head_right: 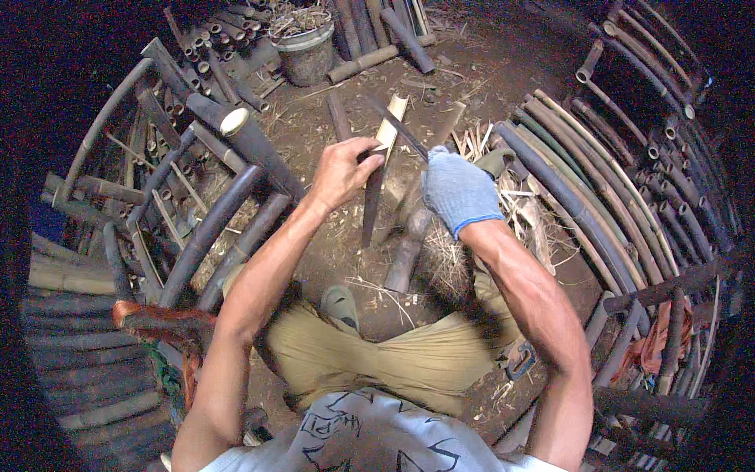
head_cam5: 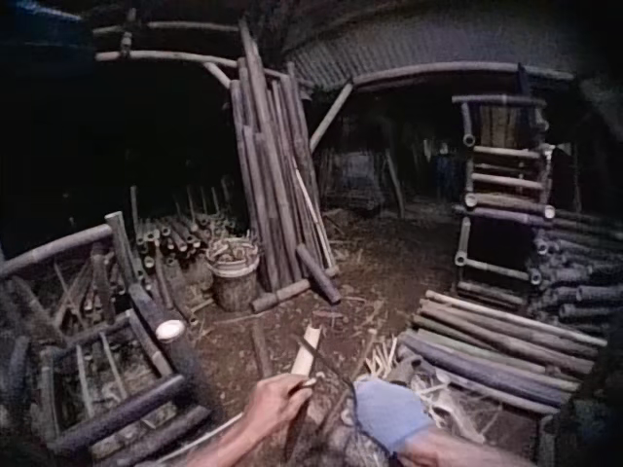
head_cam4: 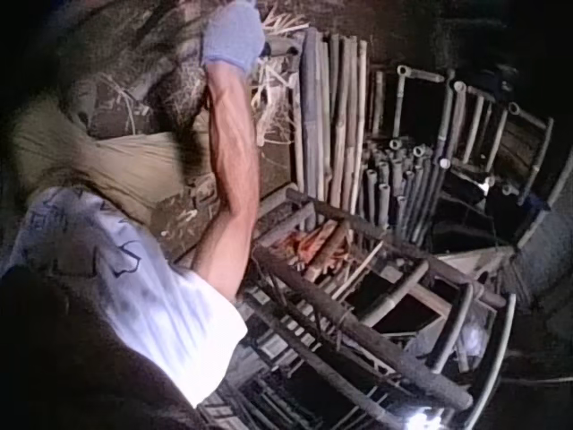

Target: The person uses a saw and a machete to cut and split bamboo poles, then fits a split bamboo piece into the frame of a bamboo structure.

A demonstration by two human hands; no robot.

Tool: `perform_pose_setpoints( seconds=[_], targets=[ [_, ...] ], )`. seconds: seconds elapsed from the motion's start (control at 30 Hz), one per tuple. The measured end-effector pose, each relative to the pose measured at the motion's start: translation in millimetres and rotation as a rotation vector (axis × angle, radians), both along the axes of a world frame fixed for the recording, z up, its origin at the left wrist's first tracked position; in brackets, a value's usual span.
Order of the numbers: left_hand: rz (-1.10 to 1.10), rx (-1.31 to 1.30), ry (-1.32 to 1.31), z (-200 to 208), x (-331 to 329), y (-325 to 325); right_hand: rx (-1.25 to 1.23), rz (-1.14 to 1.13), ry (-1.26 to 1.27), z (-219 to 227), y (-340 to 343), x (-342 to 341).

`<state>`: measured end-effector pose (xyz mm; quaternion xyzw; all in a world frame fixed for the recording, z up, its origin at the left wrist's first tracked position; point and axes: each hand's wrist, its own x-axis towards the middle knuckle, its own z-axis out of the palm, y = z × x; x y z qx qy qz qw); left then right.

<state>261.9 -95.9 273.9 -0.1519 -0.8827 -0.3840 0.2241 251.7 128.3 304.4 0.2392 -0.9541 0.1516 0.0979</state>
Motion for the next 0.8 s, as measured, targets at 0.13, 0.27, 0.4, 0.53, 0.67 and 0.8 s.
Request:
perform_pose_setpoints(
  seconds=[0.13, 0.27, 0.4, 0.53, 0.67, 0.8],
  targets=[
    [-0.012, 0.095, 0.051, 8, 17, -18, -0.377, -0.077, -0.320, 4, 2, 24],
    [-0.016, 0.456, -0.179, 6, 64, -29, -0.610, -0.048, -0.445, 5, -24, 94],
    [-0.044, 0.535, -0.231, -5, 86, -27, -0.587, 0.068, -0.420, -1, -39, 127],
    [-0.092, 0.427, -0.113, 1, 95, -24, -0.570, 0.102, -0.332, -12, -49, 135],
    [-0.088, 0.392, -0.123, 1, 100, -28, -0.534, 0.092, -0.318, -7, -57, 141],
    [-0.099, 0.413, -0.129, -3, 100, -26, -0.470, 0.046, -0.363, -5, -57, 144]
  ],
)
